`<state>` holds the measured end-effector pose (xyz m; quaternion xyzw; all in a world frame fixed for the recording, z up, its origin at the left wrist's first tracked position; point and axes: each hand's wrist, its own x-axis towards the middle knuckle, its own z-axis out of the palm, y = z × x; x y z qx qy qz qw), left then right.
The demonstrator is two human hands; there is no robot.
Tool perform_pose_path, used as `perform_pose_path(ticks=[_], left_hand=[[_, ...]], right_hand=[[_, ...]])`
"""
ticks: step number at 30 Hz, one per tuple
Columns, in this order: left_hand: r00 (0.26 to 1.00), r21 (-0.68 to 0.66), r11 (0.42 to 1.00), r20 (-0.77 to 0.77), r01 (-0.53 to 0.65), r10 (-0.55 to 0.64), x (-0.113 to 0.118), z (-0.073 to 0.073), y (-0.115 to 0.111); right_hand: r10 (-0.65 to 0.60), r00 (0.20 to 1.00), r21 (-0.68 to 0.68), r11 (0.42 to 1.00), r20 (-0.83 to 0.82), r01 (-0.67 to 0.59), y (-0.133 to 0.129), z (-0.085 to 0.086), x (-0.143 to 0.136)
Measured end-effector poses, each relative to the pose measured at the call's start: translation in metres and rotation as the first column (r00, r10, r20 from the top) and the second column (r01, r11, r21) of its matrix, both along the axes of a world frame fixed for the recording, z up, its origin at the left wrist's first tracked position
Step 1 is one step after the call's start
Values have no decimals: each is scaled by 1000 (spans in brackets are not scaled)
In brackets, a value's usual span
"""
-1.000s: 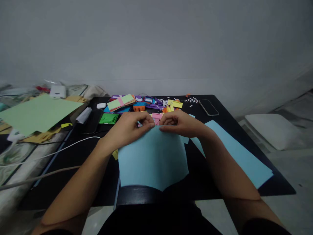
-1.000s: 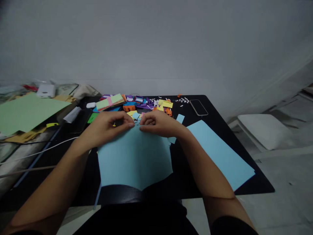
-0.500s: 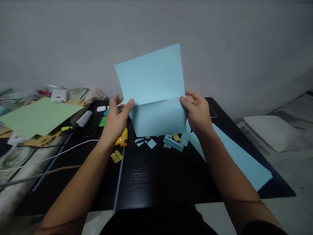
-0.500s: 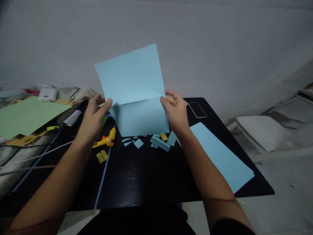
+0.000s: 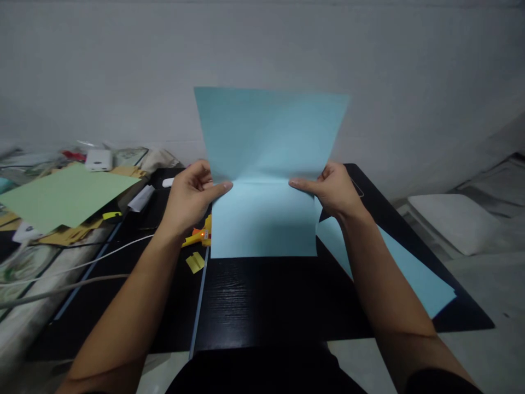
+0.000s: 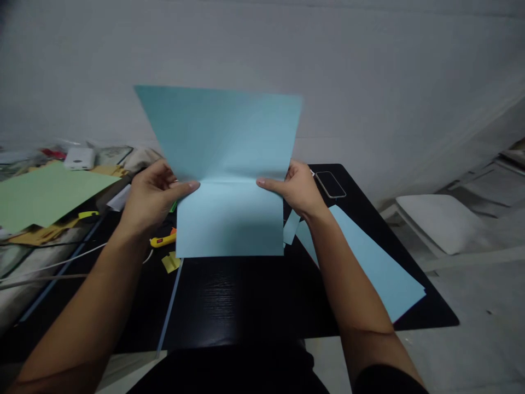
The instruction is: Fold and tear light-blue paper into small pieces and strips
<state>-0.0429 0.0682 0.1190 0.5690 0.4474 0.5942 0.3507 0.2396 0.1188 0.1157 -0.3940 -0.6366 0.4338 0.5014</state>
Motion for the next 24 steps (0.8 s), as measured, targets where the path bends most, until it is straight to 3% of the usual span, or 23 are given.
perform_pose_path(ticks=[2,4,8,11,13,16,20,22,24], left_hand=[[1000,1,1000,-20,-8,8,-3,2,1],[999,3,1000,-42,2,-2,-6,2,1],[995,-35,999,-90,31,-34,-11,3,1],[983,-66,997,-175,47,-58,-11,4,-2],[964,-55,994,-244,93,-104,-7,6,-4],[925,-31,987,-344,160,-161,3,8,-10],[878,-23,976,-433,215,-204,10,10,-19],[850,-58,961,-454,271,-267,9,12,-23],[863,-82,966,-435,247,-258,7,14,-26]], right_hand=[[37,999,1,999,9,-37,2,1,4],[163,986,-31,986,27,-162,5,3,11],[510,860,-131,855,29,-502,18,0,33],[624,780,-161,767,-34,-621,25,-3,42],[570,821,-160,807,-41,-568,22,-3,35],[356,925,-89,934,131,-347,3,2,6],[387,892,-69,922,233,-382,-27,5,-32],[371,892,-46,927,258,-372,-36,5,-39],[354,891,-41,933,283,-358,-39,5,-39]])
